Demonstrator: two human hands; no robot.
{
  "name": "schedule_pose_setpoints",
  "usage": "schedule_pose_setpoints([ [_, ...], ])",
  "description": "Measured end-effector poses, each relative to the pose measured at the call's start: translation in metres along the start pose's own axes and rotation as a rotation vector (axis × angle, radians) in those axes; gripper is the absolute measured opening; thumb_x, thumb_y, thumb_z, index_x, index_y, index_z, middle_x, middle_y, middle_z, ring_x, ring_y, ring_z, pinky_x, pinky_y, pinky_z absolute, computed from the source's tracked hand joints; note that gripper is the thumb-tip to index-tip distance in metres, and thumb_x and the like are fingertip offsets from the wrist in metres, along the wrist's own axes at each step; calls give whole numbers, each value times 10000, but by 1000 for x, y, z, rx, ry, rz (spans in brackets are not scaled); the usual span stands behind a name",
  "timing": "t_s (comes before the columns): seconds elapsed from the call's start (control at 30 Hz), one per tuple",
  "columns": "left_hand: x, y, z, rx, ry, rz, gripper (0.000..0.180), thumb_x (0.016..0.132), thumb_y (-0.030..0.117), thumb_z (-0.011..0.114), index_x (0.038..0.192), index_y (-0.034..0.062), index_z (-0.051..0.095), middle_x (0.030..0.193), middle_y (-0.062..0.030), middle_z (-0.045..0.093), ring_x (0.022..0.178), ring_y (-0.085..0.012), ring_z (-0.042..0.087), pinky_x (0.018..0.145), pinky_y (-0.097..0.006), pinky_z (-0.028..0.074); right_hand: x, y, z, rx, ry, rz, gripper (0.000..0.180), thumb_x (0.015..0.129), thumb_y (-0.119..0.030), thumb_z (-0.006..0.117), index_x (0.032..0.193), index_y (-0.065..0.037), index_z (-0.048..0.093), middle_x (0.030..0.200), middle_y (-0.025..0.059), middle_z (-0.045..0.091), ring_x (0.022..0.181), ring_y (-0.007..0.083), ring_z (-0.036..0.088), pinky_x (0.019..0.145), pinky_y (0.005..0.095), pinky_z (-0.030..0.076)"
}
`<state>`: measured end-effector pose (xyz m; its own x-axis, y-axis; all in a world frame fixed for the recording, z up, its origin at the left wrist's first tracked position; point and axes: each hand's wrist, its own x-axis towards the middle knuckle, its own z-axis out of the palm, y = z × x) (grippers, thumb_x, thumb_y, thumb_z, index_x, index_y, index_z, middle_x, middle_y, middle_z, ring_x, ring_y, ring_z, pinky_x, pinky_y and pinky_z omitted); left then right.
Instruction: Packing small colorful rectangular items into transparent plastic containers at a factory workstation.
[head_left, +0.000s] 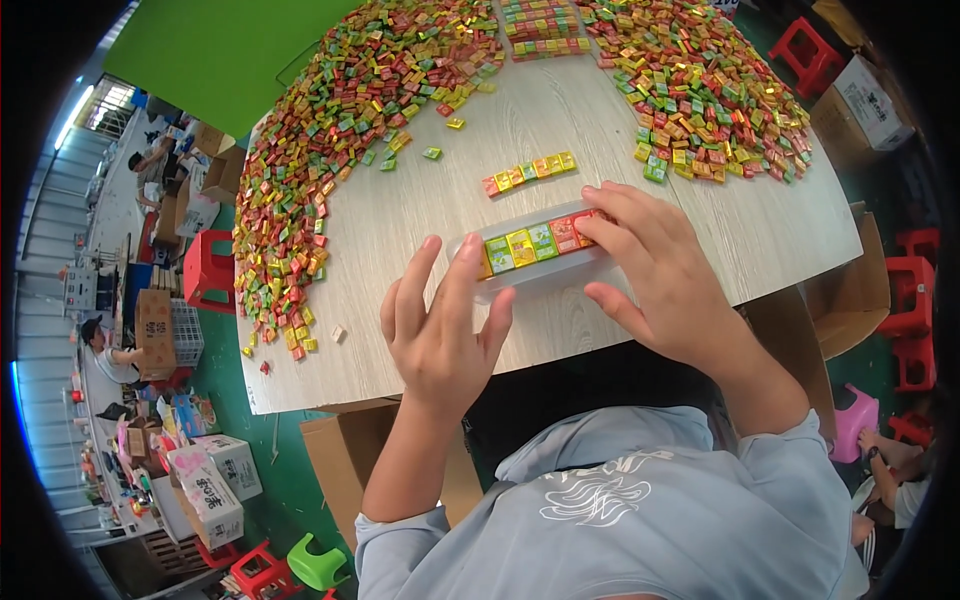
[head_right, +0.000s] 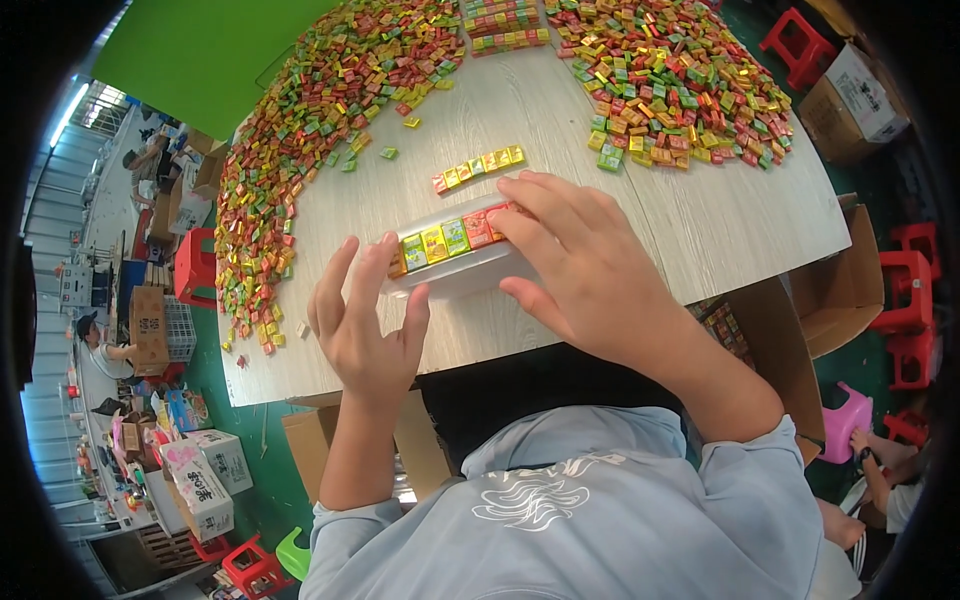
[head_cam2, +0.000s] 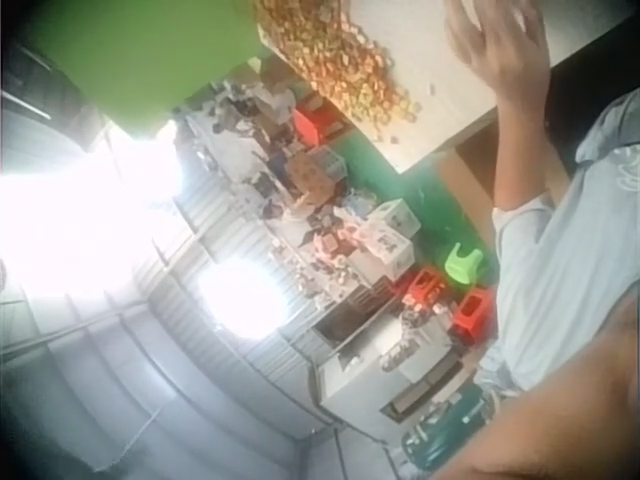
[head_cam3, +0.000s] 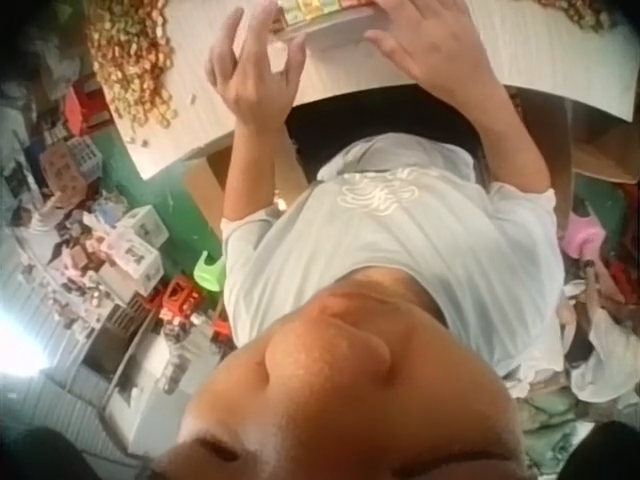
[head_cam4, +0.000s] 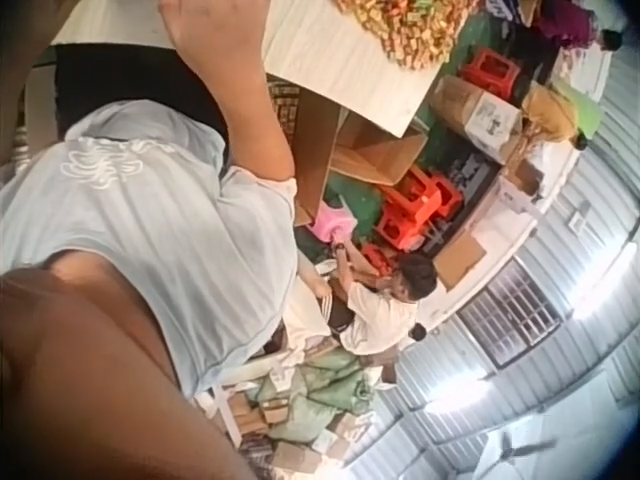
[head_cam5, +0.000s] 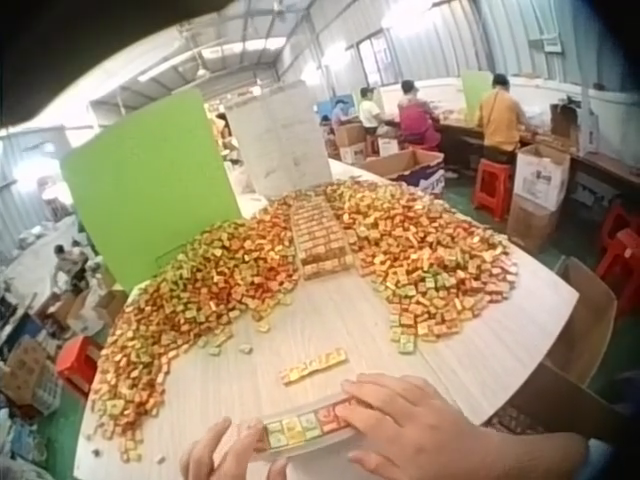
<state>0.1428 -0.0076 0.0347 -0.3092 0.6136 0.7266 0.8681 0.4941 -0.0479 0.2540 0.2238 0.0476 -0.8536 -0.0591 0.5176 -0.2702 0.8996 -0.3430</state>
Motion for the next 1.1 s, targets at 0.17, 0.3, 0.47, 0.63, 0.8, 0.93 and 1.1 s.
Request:
schedule_pose_setpoints([
  [0.17,-10,-1,16,-368,95,-215,567,909,142,797,1405,28,547,1319,-130,719,1300,-338,607,1072,-441,444,17,9,-9,130,-24,25,323,914,-204,739,1178,-52,629,1372,155,584,1258,371,559,1098,466,423],
  [0.3,-8,-7,24,-478,103,-228,616,913,116,784,1451,24,497,1387,-165,655,1291,-340,601,1067,-448,456,30,18,-19,239,-120,62,264,914,-202,743,1108,-56,640,1281,140,593,1186,337,575,1053,433,445],
  [0.47,0,-10,20,-646,-20,-342,682,896,124,790,1484,41,455,1428,-152,569,1268,-297,586,1027,-426,471,42,27,-26,411,-269,101,191,894,-154,755,1022,-56,652,1193,110,586,1098,261,579,963,383,469],
  [0.63,-1,-11,24,-739,-65,-366,702,874,119,796,1480,46,450,1427,-146,562,1264,-290,577,1011,-417,472,49,30,-29,257,-235,-61,146,901,-138,756,984,-60,664,1133,94,609,1039,270,608,906,392,494],
  [0.8,1,-9,23,-733,-71,-358,734,852,106,803,1488,56,440,1448,-149,542,1255,-295,581,1007,-419,474,57,32,-37,99,-236,-214,134,907,-148,755,958,-59,668,1070,86,629,987,290,629,877,420,506],
  [0.93,3,-12,20,-751,-81,-370,761,832,90,808,1491,53,429,1439,-155,542,1254,-310,583,1005,-425,479,71,38,-52,77,-248,-288,135,909,-123,754,952,-47,651,1059,102,633,989,280,628,855,403,511],
  [1.1,3,-24,14,-780,-107,-380,796,854,183,814,1521,46,402,1459,-175,526,1249,-321,588,1024,-443,469,83,58,-63,236,-263,-161,105,957,-86,706,947,-36,614,1026,96,616,968,244,598,860,364,495],
])
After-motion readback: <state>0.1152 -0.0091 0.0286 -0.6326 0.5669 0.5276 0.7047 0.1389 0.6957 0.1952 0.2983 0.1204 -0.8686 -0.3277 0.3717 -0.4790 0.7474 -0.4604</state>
